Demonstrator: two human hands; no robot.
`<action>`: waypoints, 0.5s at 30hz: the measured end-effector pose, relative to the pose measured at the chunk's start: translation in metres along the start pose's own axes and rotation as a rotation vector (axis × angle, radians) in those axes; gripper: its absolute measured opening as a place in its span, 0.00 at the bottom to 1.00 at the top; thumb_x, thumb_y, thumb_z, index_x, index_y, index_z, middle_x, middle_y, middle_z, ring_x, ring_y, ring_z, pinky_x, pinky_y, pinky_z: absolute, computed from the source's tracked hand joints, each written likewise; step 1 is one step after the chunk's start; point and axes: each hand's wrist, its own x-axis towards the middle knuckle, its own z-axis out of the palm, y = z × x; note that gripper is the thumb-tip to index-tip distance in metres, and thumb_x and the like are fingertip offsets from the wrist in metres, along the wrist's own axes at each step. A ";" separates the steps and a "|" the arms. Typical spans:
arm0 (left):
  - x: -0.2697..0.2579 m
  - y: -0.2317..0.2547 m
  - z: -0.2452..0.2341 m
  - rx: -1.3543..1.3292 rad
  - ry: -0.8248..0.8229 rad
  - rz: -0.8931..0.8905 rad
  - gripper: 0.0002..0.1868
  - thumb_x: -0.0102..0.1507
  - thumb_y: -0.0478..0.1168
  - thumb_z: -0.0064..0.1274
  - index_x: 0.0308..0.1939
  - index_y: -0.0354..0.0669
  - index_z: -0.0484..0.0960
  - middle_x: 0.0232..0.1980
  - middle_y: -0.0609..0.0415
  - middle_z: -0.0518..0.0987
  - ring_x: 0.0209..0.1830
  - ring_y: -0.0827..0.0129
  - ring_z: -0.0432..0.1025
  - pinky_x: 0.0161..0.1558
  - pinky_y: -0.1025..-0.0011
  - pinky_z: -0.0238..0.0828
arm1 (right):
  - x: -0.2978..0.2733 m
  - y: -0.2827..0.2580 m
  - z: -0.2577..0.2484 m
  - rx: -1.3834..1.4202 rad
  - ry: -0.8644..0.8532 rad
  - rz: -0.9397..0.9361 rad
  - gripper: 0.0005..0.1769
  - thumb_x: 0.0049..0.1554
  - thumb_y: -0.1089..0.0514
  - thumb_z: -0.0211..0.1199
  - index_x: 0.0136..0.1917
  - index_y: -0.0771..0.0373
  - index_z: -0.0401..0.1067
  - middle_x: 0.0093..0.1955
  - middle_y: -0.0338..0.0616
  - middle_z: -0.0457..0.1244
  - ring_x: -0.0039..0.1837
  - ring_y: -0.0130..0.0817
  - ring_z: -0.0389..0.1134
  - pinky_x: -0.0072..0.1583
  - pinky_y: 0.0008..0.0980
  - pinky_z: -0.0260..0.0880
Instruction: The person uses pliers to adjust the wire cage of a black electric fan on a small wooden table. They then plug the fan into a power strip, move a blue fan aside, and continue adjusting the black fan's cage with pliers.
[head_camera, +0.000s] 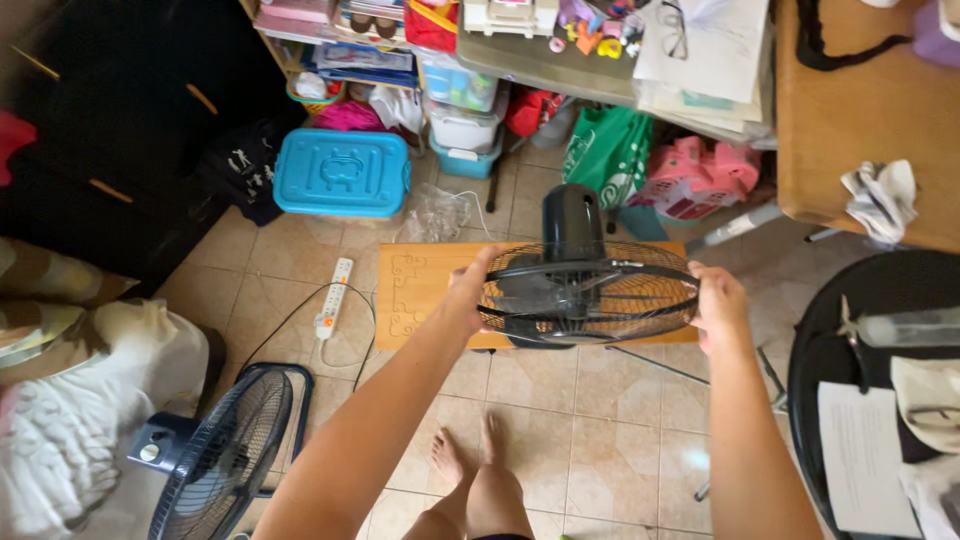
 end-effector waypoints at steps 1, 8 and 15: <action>0.002 -0.005 0.000 0.010 0.006 0.023 0.51 0.48 0.58 0.66 0.68 0.43 0.58 0.59 0.39 0.74 0.51 0.45 0.77 0.41 0.33 0.74 | 0.000 0.003 -0.002 0.022 0.000 -0.021 0.10 0.63 0.52 0.56 0.52 0.54 0.75 0.50 0.34 0.69 0.40 0.25 0.64 0.34 0.30 0.62; 0.012 -0.017 0.007 0.013 0.022 0.087 0.50 0.48 0.60 0.66 0.68 0.43 0.63 0.57 0.41 0.78 0.46 0.50 0.79 0.39 0.40 0.78 | 0.001 0.009 0.004 0.030 0.019 -0.039 0.10 0.66 0.52 0.61 0.52 0.60 0.74 0.48 0.42 0.64 0.39 0.26 0.62 0.36 0.29 0.61; 0.002 -0.018 0.033 0.024 0.085 0.126 0.55 0.46 0.59 0.70 0.71 0.43 0.62 0.67 0.42 0.69 0.58 0.45 0.71 0.48 0.27 0.72 | 0.029 0.026 -0.019 0.076 0.020 0.032 0.13 0.64 0.49 0.56 0.57 0.56 0.72 0.50 0.40 0.66 0.46 0.30 0.68 0.42 0.35 0.71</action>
